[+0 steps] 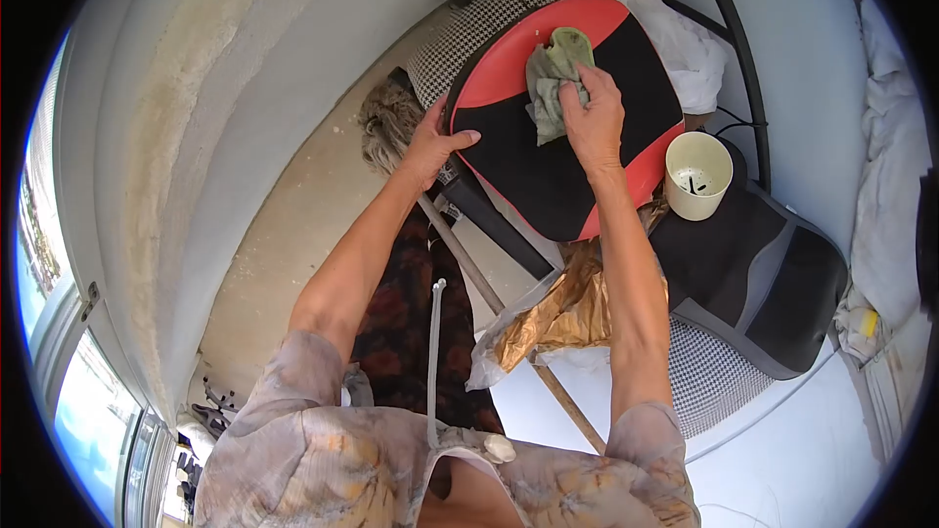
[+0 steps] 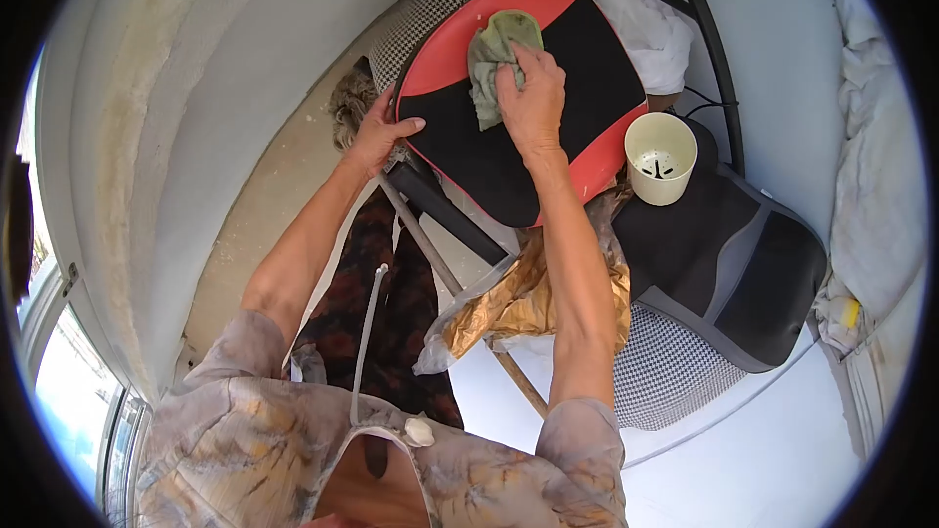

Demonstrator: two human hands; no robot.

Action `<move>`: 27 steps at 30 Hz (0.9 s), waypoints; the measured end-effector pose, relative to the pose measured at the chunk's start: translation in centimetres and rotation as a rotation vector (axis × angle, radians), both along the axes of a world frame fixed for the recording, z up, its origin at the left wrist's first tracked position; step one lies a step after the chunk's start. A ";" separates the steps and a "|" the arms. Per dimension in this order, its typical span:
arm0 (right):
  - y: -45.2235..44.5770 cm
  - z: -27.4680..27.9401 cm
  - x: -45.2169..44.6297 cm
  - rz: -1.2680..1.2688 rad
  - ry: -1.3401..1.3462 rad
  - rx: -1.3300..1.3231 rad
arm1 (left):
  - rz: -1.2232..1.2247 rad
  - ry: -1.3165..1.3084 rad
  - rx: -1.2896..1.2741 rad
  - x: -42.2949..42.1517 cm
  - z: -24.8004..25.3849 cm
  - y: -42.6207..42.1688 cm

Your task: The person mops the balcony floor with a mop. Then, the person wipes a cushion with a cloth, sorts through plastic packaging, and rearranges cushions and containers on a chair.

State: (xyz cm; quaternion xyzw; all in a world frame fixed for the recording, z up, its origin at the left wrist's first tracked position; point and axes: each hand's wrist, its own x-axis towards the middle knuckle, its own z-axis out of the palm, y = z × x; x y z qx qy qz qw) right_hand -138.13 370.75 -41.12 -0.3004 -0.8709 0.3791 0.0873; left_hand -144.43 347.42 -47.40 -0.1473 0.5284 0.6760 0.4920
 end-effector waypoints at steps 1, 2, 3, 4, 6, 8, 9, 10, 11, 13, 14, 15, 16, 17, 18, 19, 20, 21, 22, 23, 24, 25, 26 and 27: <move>0.8 0.9 -1.8 0.001 0.084 0.069 | -0.030 0.049 -0.021 -0.2 1.0 0.3; 1.5 2.8 -3.8 0.032 0.110 0.151 | -0.064 0.100 -0.043 -0.5 1.9 0.7; 2.6 3.9 -5.8 0.077 0.136 0.243 | -0.078 0.176 -0.029 -0.6 2.8 1.1; 3.4 5.1 -7.6 0.141 0.111 0.422 | -0.087 0.258 -0.029 -0.6 3.5 1.5; 4.8 6.4 -10.7 0.316 -0.090 0.564 | -0.109 0.412 -0.031 -0.1 4.9 2.2; 4.9 6.0 -13.2 0.534 -0.397 0.626 | -0.111 0.577 -0.090 0.6 4.8 2.8; 4.5 6.4 -14.1 0.640 -0.555 0.654 | -0.082 0.560 -0.090 1.0 5.2 3.2; 3.9 6.6 -14.5 0.685 -0.592 0.674 | -0.073 0.559 -0.089 1.2 5.6 3.3; 3.0 6.6 -14.8 0.731 -0.630 0.691 | -0.065 0.559 -0.087 1.4 5.8 3.4; 1.2 5.7 -14.7 0.846 -0.559 0.675 | -0.039 0.514 -0.122 1.1 5.9 3.7; 0.2 4.8 -14.1 0.907 -0.446 0.644 | -0.030 0.491 -0.138 0.9 5.9 3.8; -1.7 4.8 -13.7 0.975 -0.446 0.627 | 0.005 0.431 -0.052 0.2 6.2 4.0; -3.9 5.2 -13.0 1.042 -0.443 0.609 | 0.039 0.372 0.034 -0.7 6.7 4.0; -5.8 5.2 -11.8 1.083 -0.408 0.633 | 0.070 0.311 0.118 -1.4 6.7 3.8; -7.2 5.1 -10.8 1.121 -0.375 0.650 | 0.045 0.250 0.161 -1.9 6.1 3.1; -7.9 5.0 -10.3 1.084 -0.352 0.610 | 0.012 0.182 0.202 -2.6 5.4 2.0; -8.2 4.9 -9.5 1.041 -0.336 0.570 | -0.024 0.110 0.245 -3.0 4.8 0.8; -8.2 5.0 -8.9 0.991 -0.322 0.543 | 0.031 -0.018 0.337 -3.7 4.2 -0.3; -8.1 5.1 -8.4 1.010 -0.328 0.581 | 0.082 -0.154 0.433 -4.5 3.6 -1.2; -8.4 5.3 -8.0 1.029 -0.342 0.611 | 0.131 -0.302 0.519 -4.8 2.9 -1.6; -9.1 5.4 -7.3 1.055 -0.355 0.630 | 0.072 -0.313 0.447 -5.0 2.3 -1.7; -10.0 5.4 -6.6 1.079 -0.433 0.642 | 0.021 -0.316 0.369 -5.5 2.0 -1.8; -10.9 5.4 -6.4 1.109 -0.497 0.667 | -0.022 -0.302 0.298 -6.2 1.6 -1.4; -11.6 5.5 -6.2 1.139 -0.559 0.694 | -0.131 -0.308 0.255 -6.9 1.4 -0.8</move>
